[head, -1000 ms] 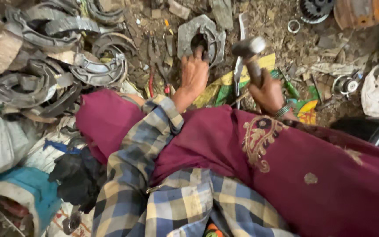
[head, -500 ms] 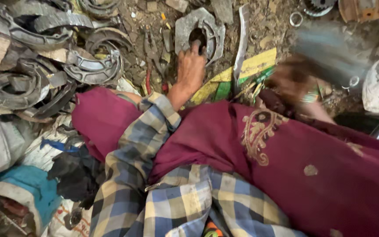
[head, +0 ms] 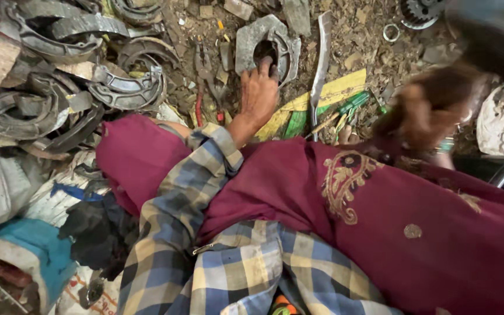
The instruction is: The person sits on the ground and uses a hammer and a small metal rod to repeatedly strike a metal component placed in a hexagonal metal holder. The person also uses a screwdriver to adjust the component and handles other small metal parts.
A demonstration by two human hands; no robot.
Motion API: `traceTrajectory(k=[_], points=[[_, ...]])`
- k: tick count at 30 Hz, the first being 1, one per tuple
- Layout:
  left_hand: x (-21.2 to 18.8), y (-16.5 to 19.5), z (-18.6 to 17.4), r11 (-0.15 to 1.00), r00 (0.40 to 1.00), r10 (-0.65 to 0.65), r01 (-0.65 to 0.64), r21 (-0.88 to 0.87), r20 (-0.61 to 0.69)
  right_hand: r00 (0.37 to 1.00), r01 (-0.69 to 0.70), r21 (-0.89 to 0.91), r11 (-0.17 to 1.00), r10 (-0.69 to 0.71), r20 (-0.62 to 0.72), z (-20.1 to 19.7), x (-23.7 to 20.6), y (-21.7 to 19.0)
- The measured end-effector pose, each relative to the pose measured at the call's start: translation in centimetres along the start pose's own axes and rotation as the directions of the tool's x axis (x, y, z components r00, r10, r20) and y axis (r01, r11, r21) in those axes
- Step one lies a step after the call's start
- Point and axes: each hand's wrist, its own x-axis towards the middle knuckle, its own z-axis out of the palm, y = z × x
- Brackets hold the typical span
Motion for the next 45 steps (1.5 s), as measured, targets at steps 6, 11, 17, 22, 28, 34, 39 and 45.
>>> traceTrajectory(k=[6, 11, 17, 22, 28, 34, 39, 45], points=[[-0.3, -0.7, 0.7, 1.000, 0.999, 0.006, -0.006, -0.010, 0.039, 0.939, -0.181, -0.099, 0.979, 0.201, 0.278, -2.1, -2.7, 4.3], [0.3, -0.7, 1.0, 0.999, 0.999, -0.032, 0.032, 0.029, -0.004, 0.771, 0.002, -0.840, 0.542, 0.535, 0.346, 0.4, -9.8, 11.1], [-0.1, -0.7, -1.3, 0.999, 0.998, -0.027, 0.024, 0.048, 0.065, 0.807, -0.381, -0.770, 0.512, 0.591, -0.006, 0.3, -9.1, 7.3], [0.5, -1.6, -1.8, 0.996, 0.994, -0.076, 0.080, -0.051, 0.073, 0.649, -0.725, -0.516, 0.457, 0.705, -0.286, -3.0, -8.3, 5.3], [4.8, -4.2, 0.0, 1.000, 0.995, -0.025, 0.025, -0.001, -0.097, 0.549, -0.810, -0.407, 0.422, 0.790, -0.272, -13.1, -11.8, 9.4], [6.1, -5.3, 0.9, 0.981, 0.976, 0.188, -0.182, 0.061, -0.111, 0.633, -0.377, -0.919, 0.118, 0.757, -0.162, -18.3, -13.7, 12.4], [5.1, -6.1, -0.2, 0.972, 0.994, 0.110, -0.102, -0.212, 0.025, 0.577, 0.074, -0.973, -0.219, 0.805, -0.137, -15.3, -9.9, 9.3], [3.8, -3.8, -1.5, 0.912, 0.899, 0.406, -0.410, 0.009, -0.166, 0.746, 0.004, -0.889, 0.457, 0.591, 0.307, -6.0, -1.6, 3.6]])
